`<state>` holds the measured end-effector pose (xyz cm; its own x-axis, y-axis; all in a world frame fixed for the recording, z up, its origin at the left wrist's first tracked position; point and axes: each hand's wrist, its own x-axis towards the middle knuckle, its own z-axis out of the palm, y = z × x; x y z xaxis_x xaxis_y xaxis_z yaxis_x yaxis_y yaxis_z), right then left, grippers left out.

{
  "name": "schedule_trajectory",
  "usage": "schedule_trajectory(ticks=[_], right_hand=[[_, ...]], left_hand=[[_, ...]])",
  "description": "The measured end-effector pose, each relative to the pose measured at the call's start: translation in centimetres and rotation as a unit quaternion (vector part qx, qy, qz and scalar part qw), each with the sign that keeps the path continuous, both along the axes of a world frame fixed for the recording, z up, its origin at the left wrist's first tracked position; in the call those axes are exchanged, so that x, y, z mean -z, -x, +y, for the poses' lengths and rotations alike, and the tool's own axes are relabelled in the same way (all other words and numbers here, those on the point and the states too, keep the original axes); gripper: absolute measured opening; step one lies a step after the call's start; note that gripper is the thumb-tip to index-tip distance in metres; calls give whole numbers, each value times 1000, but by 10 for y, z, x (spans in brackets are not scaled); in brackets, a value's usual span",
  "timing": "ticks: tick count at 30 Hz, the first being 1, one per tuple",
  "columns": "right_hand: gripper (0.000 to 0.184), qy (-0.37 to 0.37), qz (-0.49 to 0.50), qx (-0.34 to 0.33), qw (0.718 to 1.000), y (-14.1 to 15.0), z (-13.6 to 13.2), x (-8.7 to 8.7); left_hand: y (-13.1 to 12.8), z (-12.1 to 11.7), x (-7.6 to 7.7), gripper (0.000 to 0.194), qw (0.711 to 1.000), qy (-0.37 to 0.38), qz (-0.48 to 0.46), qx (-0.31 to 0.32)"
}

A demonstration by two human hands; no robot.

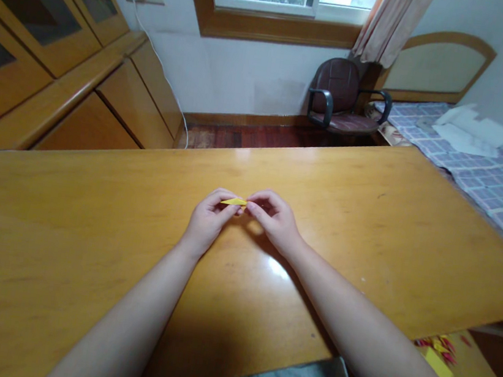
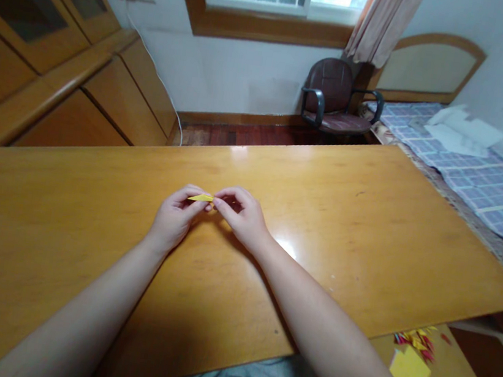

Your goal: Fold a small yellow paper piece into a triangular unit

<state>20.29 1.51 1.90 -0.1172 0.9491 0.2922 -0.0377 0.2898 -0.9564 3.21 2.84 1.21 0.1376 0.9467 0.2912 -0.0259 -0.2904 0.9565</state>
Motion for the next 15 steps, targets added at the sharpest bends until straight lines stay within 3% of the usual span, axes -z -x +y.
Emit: schedule_trajectory(ticks=[7, 15], right_hand=[[8, -93, -64, 38, 993, -2, 0, -2], [10, -102, -89, 26, 990, -4, -1, -5]], left_hand=[[0, 0, -1, 9, 1000, -10, 6, -6], [0, 0, 0, 12, 1000, 5, 1, -12]])
